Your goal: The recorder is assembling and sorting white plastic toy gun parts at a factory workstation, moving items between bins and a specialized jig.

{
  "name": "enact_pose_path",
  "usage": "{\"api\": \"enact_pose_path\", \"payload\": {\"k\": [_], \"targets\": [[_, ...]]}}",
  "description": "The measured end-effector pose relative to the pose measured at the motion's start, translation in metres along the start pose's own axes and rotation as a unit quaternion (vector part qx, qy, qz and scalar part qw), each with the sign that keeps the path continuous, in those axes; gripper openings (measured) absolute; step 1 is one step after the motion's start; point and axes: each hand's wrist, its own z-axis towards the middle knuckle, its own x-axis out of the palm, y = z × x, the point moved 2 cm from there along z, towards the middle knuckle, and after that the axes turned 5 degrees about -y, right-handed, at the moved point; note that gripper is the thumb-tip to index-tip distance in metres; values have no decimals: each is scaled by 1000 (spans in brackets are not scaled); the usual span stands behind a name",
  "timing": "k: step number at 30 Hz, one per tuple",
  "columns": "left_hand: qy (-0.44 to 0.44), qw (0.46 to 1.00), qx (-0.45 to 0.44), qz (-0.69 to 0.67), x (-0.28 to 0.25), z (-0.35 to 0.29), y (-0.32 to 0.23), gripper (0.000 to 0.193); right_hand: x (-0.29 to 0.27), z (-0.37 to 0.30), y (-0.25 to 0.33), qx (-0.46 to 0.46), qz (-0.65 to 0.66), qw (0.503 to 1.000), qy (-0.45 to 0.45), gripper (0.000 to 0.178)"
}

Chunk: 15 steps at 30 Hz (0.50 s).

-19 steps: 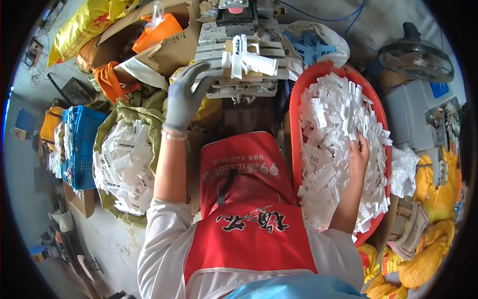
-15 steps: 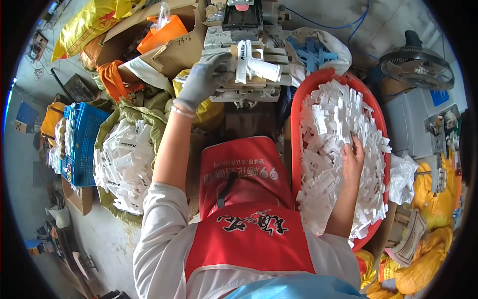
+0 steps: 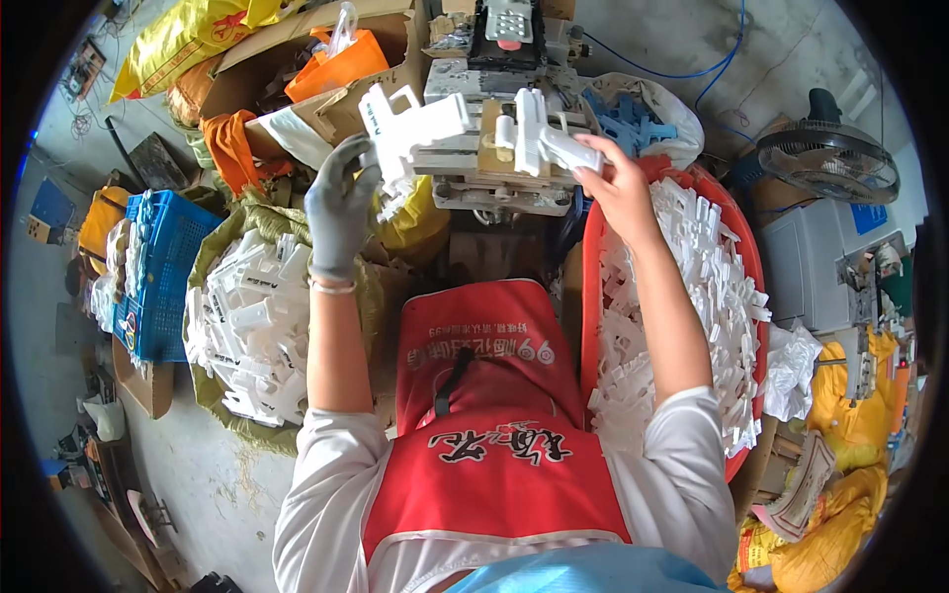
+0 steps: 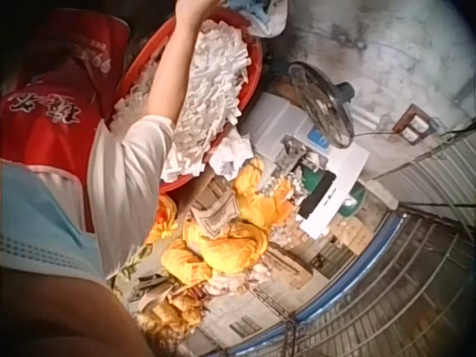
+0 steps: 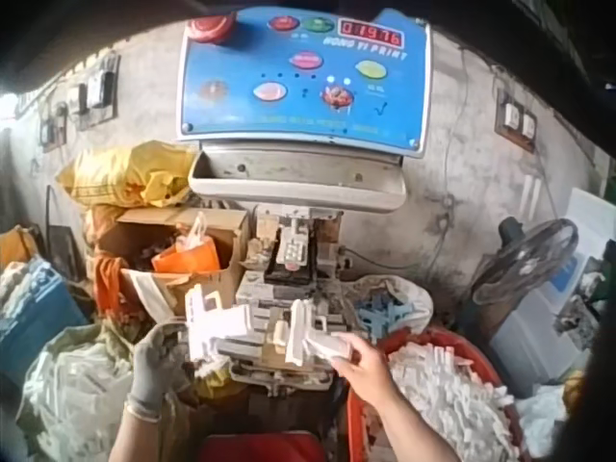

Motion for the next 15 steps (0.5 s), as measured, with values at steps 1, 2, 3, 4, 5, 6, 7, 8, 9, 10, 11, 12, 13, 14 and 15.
{"api": "enact_pose_path", "payload": {"k": [1,2,3,4,5,6,7,8,9,10,11,12,13,14,15], "targets": [[-1,1000,-31,-2,-14,-8,-1,28,8,9,-1,-109,-87,990,-23,35],[-12,996,-61,-57,-25,-16,1,29,10,15,0,-108,-87,990,-22,35],[-17,997,-70,-21,-41,-25,1,30,13,20,4,-131,-136,982,-12,34],[-21,996,-81,12,-56,-33,4,31,16,22,10,-154,-187,970,-2,32],[-27,996,-81,-11,-65,-40,9,31,17,21,17,-142,-224,964,7,34],[-31,996,-86,-10,-71,-46,8,31,18,21,17,-142,-226,964,13,34],[-43,996,-80,-3,-76,-52,6,31,18,22,16,-143,-228,963,21,36],[-53,996,-73,3,-80,-56,4,30,16,23,15,-144,-230,962,28,37],[-67,993,-93,-20,-81,-60,2,27,13,25,16,-123,-229,965,43,39],[-71,993,-97,-21,-82,-63,2,27,11,27,18,-123,-231,964,48,39],[-68,993,-95,-7,-84,-66,1,27,11,28,21,-115,-246,960,65,40],[-66,993,-93,8,-86,-70,1,26,12,31,22,-108,-261,956,85,40],[-85,991,-99,-24,-85,-73,0,24,14,34,23,-108,-262,955,91,40],[-90,990,-102,-21,-85,-75,-3,24,14,35,27,-110,-261,954,99,40],[-85,991,-101,-14,-89,-78,-7,23,18,35,35,-139,-298,939,105,39]]}}
